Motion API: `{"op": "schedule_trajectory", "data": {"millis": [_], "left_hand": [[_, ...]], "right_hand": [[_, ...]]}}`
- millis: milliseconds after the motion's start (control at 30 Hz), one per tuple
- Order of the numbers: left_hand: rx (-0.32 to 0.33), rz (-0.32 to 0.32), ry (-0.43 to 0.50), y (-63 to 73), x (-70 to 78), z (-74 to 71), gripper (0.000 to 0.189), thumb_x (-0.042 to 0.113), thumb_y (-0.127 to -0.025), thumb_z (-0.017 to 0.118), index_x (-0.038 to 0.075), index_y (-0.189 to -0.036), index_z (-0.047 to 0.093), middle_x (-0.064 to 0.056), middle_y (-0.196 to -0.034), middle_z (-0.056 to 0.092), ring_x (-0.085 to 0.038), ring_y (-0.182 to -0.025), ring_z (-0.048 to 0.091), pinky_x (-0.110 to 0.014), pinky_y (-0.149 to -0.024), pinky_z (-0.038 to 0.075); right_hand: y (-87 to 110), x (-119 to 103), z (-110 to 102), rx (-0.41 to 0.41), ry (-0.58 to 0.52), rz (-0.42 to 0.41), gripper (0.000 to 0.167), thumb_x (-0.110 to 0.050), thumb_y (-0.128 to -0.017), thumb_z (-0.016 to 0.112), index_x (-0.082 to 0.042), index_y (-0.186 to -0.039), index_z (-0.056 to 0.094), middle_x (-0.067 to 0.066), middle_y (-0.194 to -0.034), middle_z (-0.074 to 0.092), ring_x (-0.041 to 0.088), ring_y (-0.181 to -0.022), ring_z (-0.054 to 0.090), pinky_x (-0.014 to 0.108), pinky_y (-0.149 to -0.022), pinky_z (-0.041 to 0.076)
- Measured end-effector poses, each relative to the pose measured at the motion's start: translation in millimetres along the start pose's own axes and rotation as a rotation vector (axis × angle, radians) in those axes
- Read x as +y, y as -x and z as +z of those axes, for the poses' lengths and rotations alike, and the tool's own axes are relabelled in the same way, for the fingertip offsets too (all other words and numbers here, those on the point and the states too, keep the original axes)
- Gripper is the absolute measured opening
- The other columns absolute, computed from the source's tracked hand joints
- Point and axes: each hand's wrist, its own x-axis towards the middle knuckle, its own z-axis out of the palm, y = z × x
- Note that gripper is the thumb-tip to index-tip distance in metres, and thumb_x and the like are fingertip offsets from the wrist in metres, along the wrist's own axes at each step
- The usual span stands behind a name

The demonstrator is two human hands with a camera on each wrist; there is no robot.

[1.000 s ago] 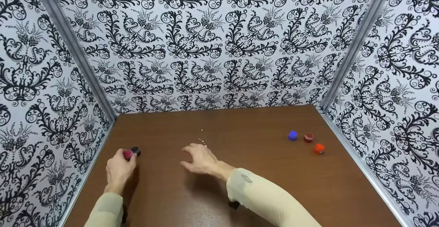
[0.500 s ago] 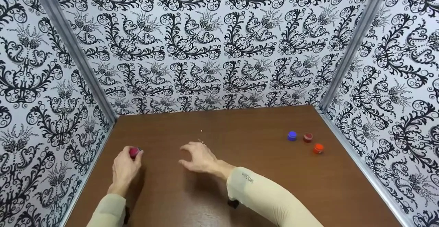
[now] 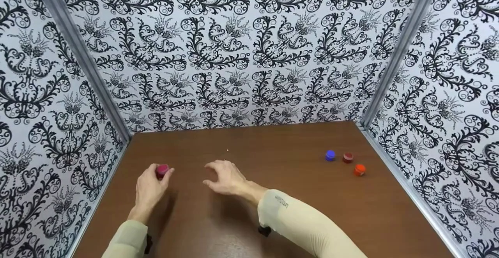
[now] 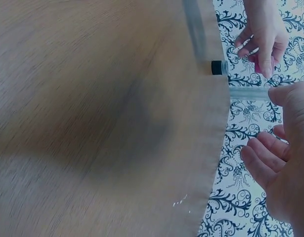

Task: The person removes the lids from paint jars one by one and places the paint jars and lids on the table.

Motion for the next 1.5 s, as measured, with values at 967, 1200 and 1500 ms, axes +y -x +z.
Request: {"op": "schedule_trajectory", "data": {"millis": [967, 1200, 1500], "left_hand": [[-0.082, 0.047, 0.101, -1.6, 73.2, 26.6, 0.036, 0.038, -0.095, 0.093, 0.006, -0.108, 0.083, -0.013, -0.093, 0.086, -0.031, -0.084, 0.081, -0.05, -0.08, 0.064], [-0.113, 0.044, 0.149, 0.4, 88.3, 36.2, 0.032, 0.036, -0.093, 0.094, 0.01, -0.107, 0.084, -0.011, -0.096, 0.087, -0.026, -0.084, 0.082, -0.047, -0.08, 0.066], [-0.158, 0.06, 0.196, 2.8, 104.4, 48.3, 0.031, 0.029, -0.089, 0.098, 0.009, -0.109, 0.086, -0.01, -0.096, 0.088, -0.021, -0.083, 0.083, -0.038, -0.078, 0.067]], "right_hand": [[5.2, 15.1, -25.6, 0.109, -0.161, 0.088, 0.047, -0.033, -0.096, 0.086, -0.008, -0.135, 0.078, 0.012, -0.118, 0.084, 0.031, -0.106, 0.081, 0.034, -0.095, 0.066], [7.8, 23.4, -35.3, 0.141, -0.202, 0.073, 0.047, -0.036, -0.096, 0.086, -0.007, -0.133, 0.078, 0.013, -0.113, 0.084, 0.029, -0.102, 0.081, 0.033, -0.093, 0.065], [13.9, 33.4, -38.3, 0.215, -0.267, -0.002, 0.045, -0.036, -0.095, 0.09, -0.002, -0.124, 0.081, 0.018, -0.105, 0.083, 0.036, -0.093, 0.083, 0.043, -0.087, 0.069]]}}
